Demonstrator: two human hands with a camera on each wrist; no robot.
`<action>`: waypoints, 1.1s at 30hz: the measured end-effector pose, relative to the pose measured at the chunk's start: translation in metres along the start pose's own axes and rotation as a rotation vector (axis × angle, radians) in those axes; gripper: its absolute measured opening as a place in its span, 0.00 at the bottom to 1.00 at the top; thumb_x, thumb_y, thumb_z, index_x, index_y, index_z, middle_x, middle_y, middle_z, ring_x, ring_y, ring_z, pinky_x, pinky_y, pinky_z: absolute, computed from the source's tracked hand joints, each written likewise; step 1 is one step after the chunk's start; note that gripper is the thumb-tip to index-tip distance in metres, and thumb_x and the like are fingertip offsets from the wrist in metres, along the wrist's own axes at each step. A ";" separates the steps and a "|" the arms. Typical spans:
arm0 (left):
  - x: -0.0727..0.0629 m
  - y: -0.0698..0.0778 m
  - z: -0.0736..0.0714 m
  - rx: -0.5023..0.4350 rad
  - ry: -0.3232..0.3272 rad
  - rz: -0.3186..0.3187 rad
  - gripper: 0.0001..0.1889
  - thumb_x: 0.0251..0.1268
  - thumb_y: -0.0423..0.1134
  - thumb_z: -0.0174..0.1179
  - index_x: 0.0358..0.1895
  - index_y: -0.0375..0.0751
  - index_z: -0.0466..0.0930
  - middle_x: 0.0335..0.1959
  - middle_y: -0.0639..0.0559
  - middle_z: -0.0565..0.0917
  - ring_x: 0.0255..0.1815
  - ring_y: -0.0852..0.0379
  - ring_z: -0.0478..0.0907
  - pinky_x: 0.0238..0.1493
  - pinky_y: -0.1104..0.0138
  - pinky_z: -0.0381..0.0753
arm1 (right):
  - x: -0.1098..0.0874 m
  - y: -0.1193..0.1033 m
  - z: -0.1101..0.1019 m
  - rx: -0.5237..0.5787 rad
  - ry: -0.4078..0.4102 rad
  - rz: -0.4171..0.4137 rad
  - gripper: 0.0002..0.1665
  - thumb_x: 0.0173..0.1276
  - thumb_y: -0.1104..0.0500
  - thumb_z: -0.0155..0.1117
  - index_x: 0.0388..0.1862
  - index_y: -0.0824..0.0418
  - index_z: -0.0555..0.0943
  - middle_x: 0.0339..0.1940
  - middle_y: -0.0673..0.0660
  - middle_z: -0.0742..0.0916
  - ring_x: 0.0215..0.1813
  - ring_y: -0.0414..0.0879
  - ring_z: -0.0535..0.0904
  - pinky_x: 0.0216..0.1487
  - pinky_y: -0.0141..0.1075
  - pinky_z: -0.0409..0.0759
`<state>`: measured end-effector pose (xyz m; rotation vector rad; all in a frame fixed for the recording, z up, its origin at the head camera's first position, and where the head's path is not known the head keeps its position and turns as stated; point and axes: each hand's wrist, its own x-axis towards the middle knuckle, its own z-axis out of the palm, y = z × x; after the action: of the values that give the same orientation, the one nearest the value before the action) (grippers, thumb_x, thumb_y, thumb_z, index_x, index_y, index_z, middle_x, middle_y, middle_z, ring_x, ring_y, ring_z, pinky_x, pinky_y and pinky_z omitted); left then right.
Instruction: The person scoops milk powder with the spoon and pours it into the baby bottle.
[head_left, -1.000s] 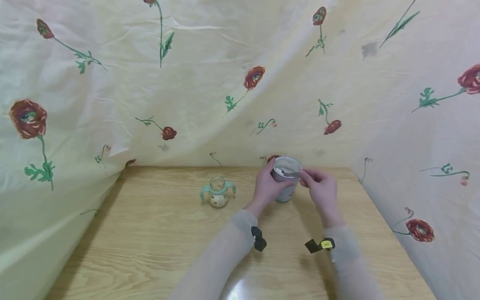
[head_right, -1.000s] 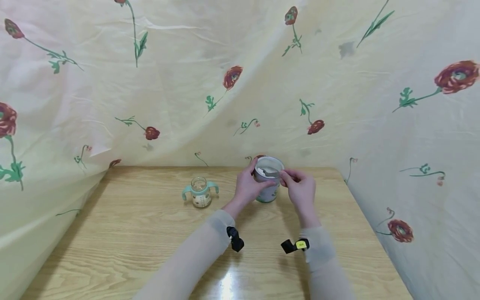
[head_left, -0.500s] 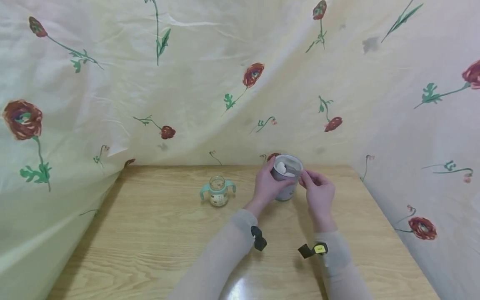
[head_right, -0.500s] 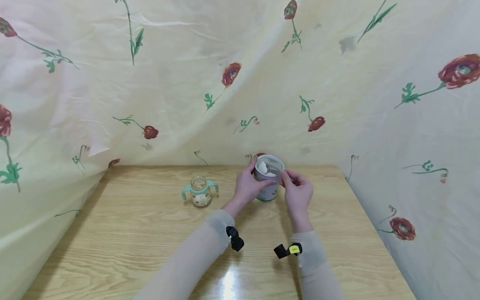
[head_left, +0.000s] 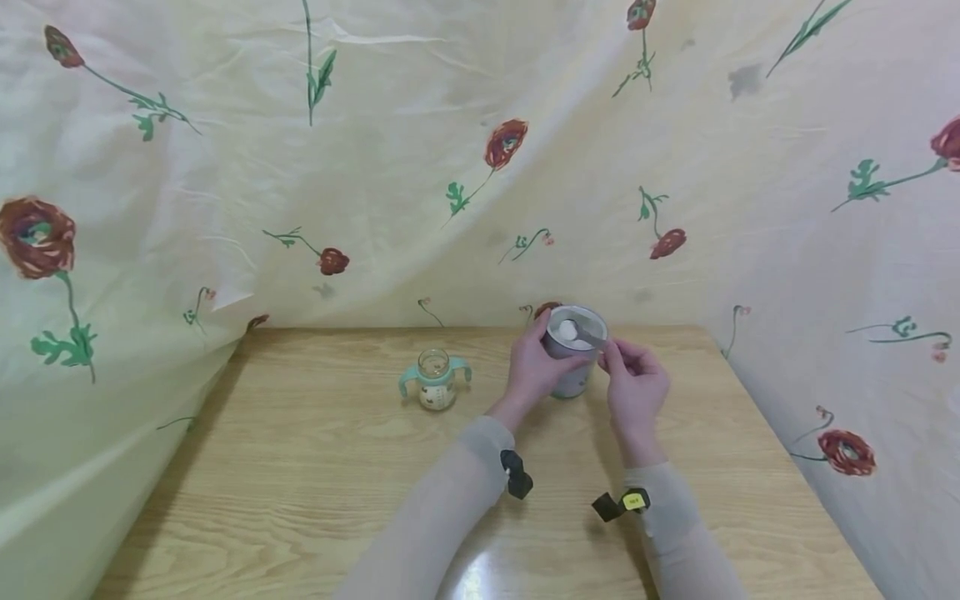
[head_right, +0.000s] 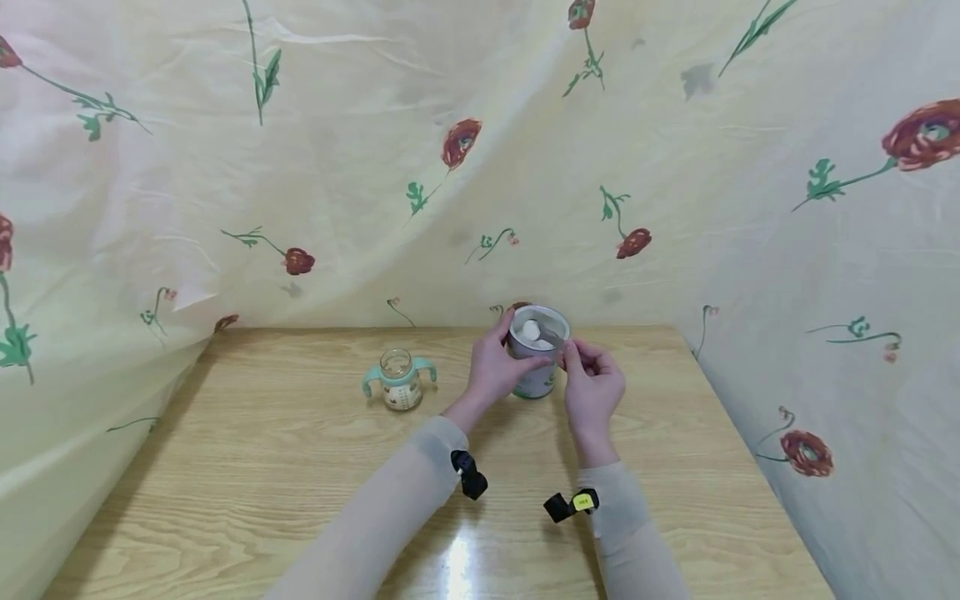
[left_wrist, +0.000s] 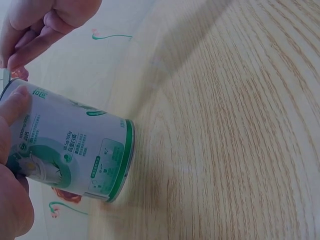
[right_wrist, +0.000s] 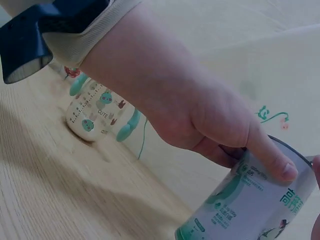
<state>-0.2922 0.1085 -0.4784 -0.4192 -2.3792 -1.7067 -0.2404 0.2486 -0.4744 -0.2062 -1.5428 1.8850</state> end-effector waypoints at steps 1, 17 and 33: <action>0.000 0.000 0.000 -0.001 0.001 -0.001 0.50 0.51 0.45 0.87 0.79 0.47 0.72 0.72 0.53 0.81 0.73 0.57 0.76 0.73 0.64 0.74 | 0.000 0.001 0.000 -0.002 0.005 -0.002 0.13 0.71 0.68 0.75 0.46 0.77 0.84 0.34 0.53 0.89 0.32 0.39 0.87 0.42 0.31 0.90; -0.001 0.000 -0.002 -0.011 0.007 -0.016 0.52 0.51 0.45 0.87 0.81 0.42 0.69 0.74 0.51 0.79 0.74 0.54 0.75 0.73 0.62 0.75 | 0.000 0.006 0.003 0.040 0.038 0.007 0.10 0.70 0.66 0.77 0.44 0.72 0.86 0.35 0.55 0.89 0.33 0.41 0.87 0.43 0.33 0.90; -0.001 0.002 -0.002 -0.017 -0.013 -0.040 0.53 0.52 0.44 0.86 0.82 0.43 0.67 0.76 0.50 0.77 0.75 0.53 0.74 0.74 0.61 0.74 | 0.004 0.013 0.000 0.079 0.042 0.028 0.12 0.70 0.65 0.78 0.45 0.73 0.86 0.36 0.55 0.90 0.33 0.41 0.88 0.44 0.33 0.90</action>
<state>-0.2904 0.1070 -0.4761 -0.3880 -2.3998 -1.7471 -0.2484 0.2506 -0.4852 -0.2316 -1.4423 1.9470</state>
